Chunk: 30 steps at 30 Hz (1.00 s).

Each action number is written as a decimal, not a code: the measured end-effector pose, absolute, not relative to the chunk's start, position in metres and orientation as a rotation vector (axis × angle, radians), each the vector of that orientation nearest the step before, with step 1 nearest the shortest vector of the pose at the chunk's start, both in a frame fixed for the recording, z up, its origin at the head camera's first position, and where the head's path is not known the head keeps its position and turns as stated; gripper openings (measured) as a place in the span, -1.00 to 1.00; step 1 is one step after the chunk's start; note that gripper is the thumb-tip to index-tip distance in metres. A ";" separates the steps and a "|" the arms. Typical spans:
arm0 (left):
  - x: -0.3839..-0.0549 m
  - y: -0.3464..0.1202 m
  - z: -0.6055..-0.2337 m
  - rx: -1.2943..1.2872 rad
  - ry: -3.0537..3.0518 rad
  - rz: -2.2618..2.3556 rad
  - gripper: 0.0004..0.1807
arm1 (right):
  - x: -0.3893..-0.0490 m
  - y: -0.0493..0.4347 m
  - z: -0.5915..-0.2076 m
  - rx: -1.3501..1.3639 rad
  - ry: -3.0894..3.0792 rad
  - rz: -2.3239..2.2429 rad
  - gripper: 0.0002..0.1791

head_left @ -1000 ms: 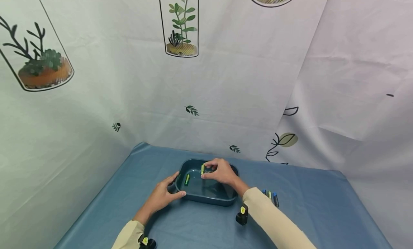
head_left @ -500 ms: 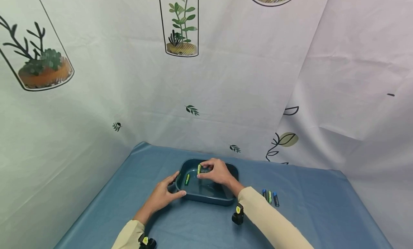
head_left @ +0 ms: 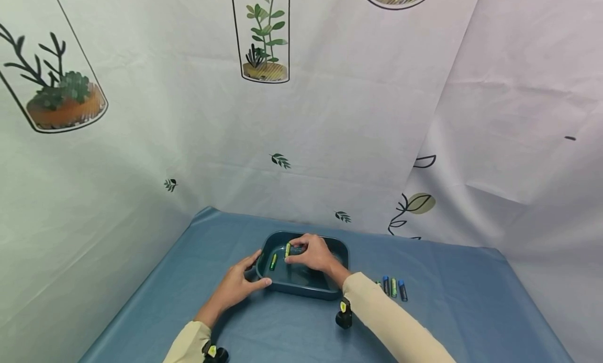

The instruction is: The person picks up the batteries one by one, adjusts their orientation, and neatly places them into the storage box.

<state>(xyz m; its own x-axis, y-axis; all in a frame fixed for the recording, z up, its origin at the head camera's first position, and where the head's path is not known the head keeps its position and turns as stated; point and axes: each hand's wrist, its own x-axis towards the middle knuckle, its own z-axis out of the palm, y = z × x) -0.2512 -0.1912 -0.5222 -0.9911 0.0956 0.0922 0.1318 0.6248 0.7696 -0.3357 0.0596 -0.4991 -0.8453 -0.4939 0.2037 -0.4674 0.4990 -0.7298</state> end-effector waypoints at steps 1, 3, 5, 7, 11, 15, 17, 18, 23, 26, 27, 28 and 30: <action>-0.251 -0.191 -0.522 -0.191 -2.792 -1.336 -0.01 | -0.336 0.059 -0.500 -0.871 2.695 -1.292 -0.50; -0.251 -0.191 -0.522 -0.196 -2.790 -1.339 -0.01 | -0.337 0.058 -0.500 -0.883 2.697 -1.292 -0.51; -0.251 -0.191 -0.522 -0.199 -2.787 -1.345 -0.01 | -0.337 0.057 -0.501 -0.883 2.695 -1.289 -0.51; -0.251 -0.191 -0.522 -0.203 -2.783 -1.347 -0.01 | -0.338 0.057 -0.502 -0.888 2.691 -1.288 -0.50; -0.251 -0.192 -0.523 -0.199 -2.780 -1.344 -0.01 | -0.340 0.055 -0.503 -0.885 2.684 -1.282 -0.50; -0.250 -0.192 -0.524 -0.200 -2.778 -1.348 -0.01 | -0.340 0.053 -0.503 -0.880 2.676 -1.285 -0.49; -0.250 -0.193 -0.524 -0.204 -2.779 -1.349 -0.01 | -0.340 0.052 -0.503 -0.882 2.672 -1.276 -0.48; -0.250 -0.193 -0.523 -0.206 -2.779 -1.350 -0.01 | -0.340 0.052 -0.504 -0.885 2.672 -1.269 -0.48; -0.250 -0.194 -0.524 -0.221 -2.781 -1.337 -0.01 | -0.340 0.049 -0.507 -0.853 2.665 -1.238 -0.49; -0.250 -0.194 -0.524 -0.222 -2.780 -1.336 -0.02 | -0.340 0.048 -0.508 -0.834 2.659 -1.240 -0.49; -0.250 -0.194 -0.524 -0.223 -2.782 -1.331 -0.02 | -0.340 0.047 -0.508 -0.833 2.659 -1.241 -0.49; -0.250 -0.194 -0.524 -0.226 -2.781 -1.329 -0.02 | -0.340 0.046 -0.508 -0.832 2.659 -1.242 -0.49; -0.250 -0.194 -0.524 -0.230 -2.778 -1.330 -0.02 | -0.340 0.045 -0.508 -0.832 2.660 -1.246 -0.49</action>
<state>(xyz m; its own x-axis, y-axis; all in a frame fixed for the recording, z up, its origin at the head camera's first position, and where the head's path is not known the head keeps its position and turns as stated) -0.2501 -0.1936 -0.5242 -0.9875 0.1111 0.1121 0.1569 0.6180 0.7703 -0.3401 0.0451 -0.5082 -0.8477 -0.5104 0.1449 -0.4379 0.5190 -0.7341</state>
